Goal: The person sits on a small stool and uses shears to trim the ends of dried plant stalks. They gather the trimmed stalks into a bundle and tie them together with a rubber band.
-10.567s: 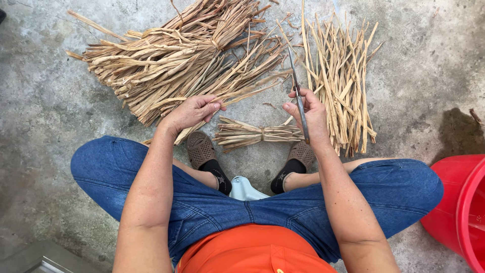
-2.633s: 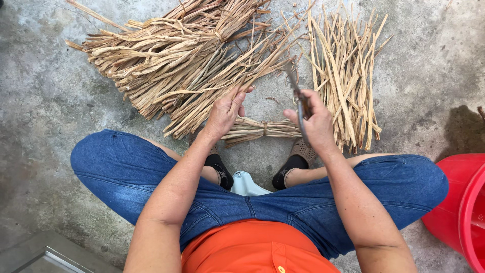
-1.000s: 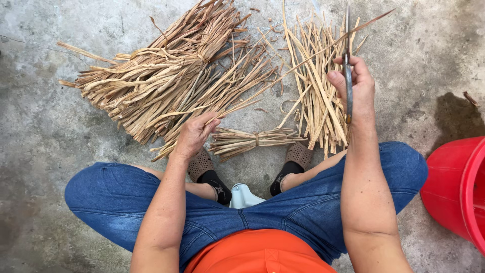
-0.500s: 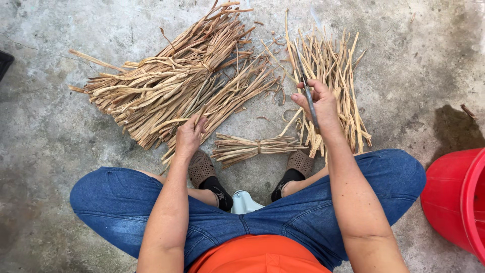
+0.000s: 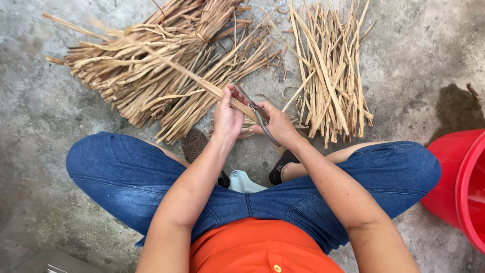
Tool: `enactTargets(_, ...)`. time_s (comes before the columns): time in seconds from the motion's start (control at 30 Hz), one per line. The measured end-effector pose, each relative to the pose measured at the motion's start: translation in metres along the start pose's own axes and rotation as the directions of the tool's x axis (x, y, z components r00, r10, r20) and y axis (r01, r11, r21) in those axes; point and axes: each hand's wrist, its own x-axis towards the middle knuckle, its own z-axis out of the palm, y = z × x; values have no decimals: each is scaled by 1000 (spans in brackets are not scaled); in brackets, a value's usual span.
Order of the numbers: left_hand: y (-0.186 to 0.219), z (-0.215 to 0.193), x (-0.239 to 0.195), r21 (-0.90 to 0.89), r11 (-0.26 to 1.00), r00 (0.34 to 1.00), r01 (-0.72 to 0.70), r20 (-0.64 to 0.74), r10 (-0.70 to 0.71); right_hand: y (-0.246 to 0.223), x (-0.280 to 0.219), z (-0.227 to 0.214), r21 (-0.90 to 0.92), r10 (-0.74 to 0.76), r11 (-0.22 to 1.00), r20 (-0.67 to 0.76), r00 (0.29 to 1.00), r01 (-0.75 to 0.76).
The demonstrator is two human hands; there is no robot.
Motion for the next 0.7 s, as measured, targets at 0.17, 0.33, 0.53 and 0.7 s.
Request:
enactTargets(0.17, -21, 6, 13, 191, 971, 989, 142, 22, -149, 31, 15, -8, -77, 212, 973, -79, 974, -218)
enactTargets(0.33, -19, 0, 30, 771, 622, 980, 136, -13, -199, 70, 34, -46, 132, 452, 892, -222, 864, -432)
enactTargets(0.53, 19, -56, 87, 803, 588, 995, 95, -97, -29, 118, 43, -129, -23, 451, 806, -624, 638, -592)
enactTargets(0.7, 79, -107, 113, 981, 189, 926, -33, -41, 374, 107, 36, -140, -121, 210, 890, -746, 632, -439)
